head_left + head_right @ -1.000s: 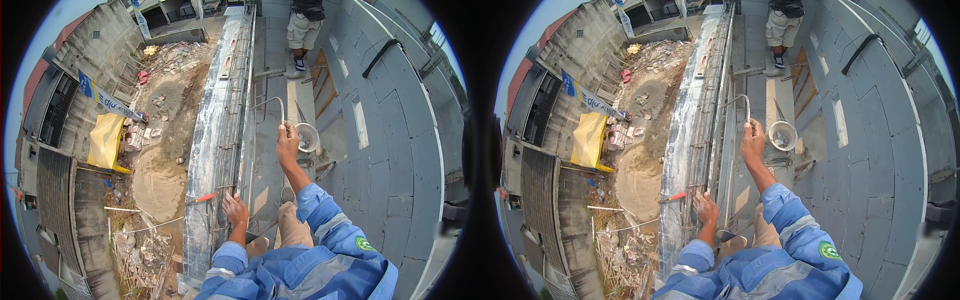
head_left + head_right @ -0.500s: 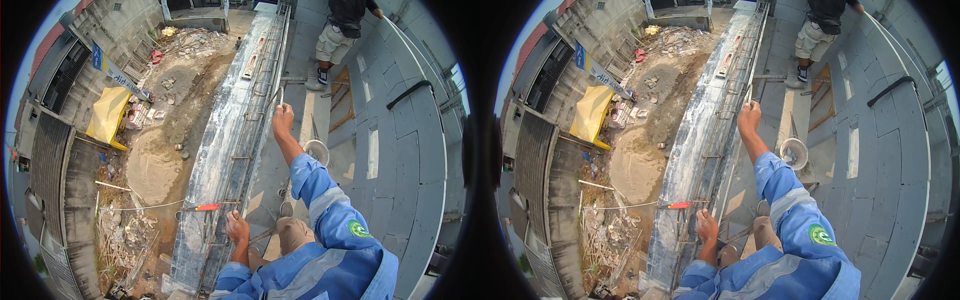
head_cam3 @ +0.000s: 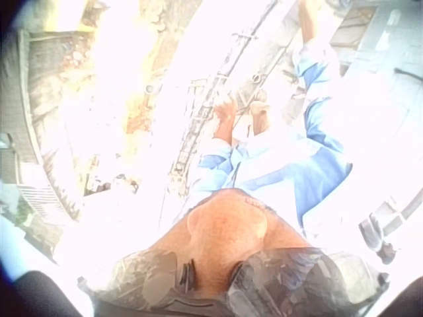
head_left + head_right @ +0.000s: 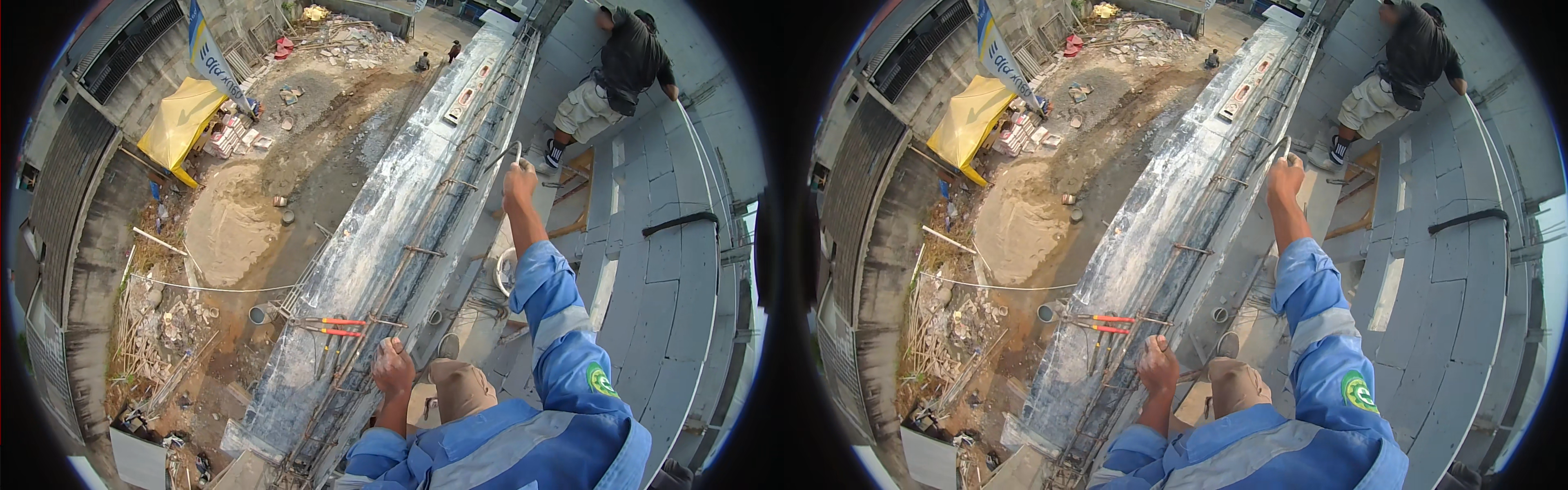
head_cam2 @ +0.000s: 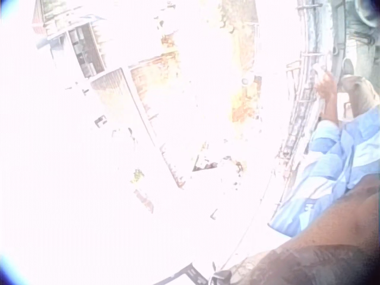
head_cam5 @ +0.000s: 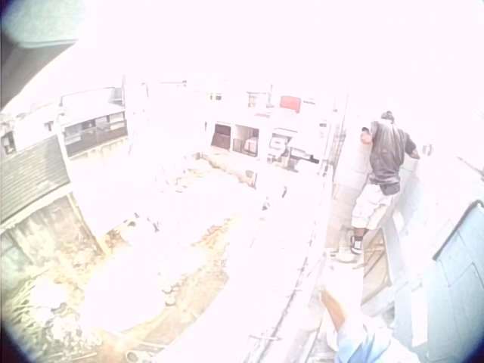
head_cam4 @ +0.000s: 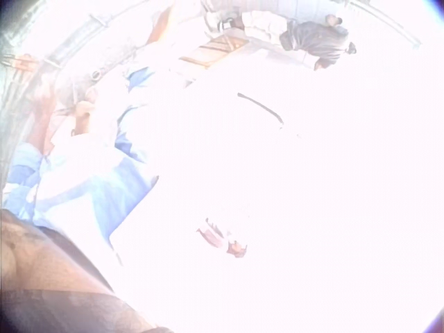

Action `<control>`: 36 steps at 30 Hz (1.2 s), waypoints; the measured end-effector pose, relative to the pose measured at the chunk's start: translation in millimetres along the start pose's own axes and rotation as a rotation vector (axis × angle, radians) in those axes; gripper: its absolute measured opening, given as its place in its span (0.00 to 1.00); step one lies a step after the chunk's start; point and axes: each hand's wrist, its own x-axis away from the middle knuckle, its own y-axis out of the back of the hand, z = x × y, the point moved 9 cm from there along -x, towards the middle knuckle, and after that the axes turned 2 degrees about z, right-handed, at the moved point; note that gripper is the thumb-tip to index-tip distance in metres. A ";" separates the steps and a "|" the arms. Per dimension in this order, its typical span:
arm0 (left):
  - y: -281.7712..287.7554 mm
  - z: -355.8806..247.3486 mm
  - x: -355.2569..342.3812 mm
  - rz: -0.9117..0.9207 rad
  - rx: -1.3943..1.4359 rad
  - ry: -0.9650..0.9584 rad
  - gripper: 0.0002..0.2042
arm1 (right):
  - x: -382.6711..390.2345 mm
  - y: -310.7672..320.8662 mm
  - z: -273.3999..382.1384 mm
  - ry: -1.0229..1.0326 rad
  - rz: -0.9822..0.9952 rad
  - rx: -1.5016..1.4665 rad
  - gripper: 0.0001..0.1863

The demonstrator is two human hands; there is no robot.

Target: The person ties steel reinforcement bars together with tie wire using pliers.

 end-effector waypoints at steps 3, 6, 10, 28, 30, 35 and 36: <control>-0.5 -8.3 -2.2 0.031 -0.004 0.014 0.11 | -17.2 25.1 43.3 0.144 0.076 -0.013 0.17; 0.5 -11.1 -2.0 0.047 0.000 0.004 0.10 | -12.5 41.2 81.6 0.291 0.110 0.094 0.16; -2.1 -7.3 -2.7 0.042 0.029 0.001 0.11 | -16.9 47.7 88.5 0.398 0.010 0.197 0.17; -9.3 -9.2 -2.8 0.074 0.054 -0.072 0.12 | 69.0 45.6 -8.2 0.028 -0.011 -0.552 0.11; -7.2 -15.3 -1.3 0.095 0.056 -0.090 0.13 | 82.9 66.8 -18.6 0.018 -0.049 -0.578 0.11; -7.2 -5.3 -3.5 0.138 0.015 -0.025 0.14 | 125.0 102.0 -25.9 0.102 0.007 -0.324 0.13; -6.3 -8.9 -3.9 0.142 0.011 -0.037 0.14 | 128.5 108.9 -19.5 0.167 0.011 -0.175 0.13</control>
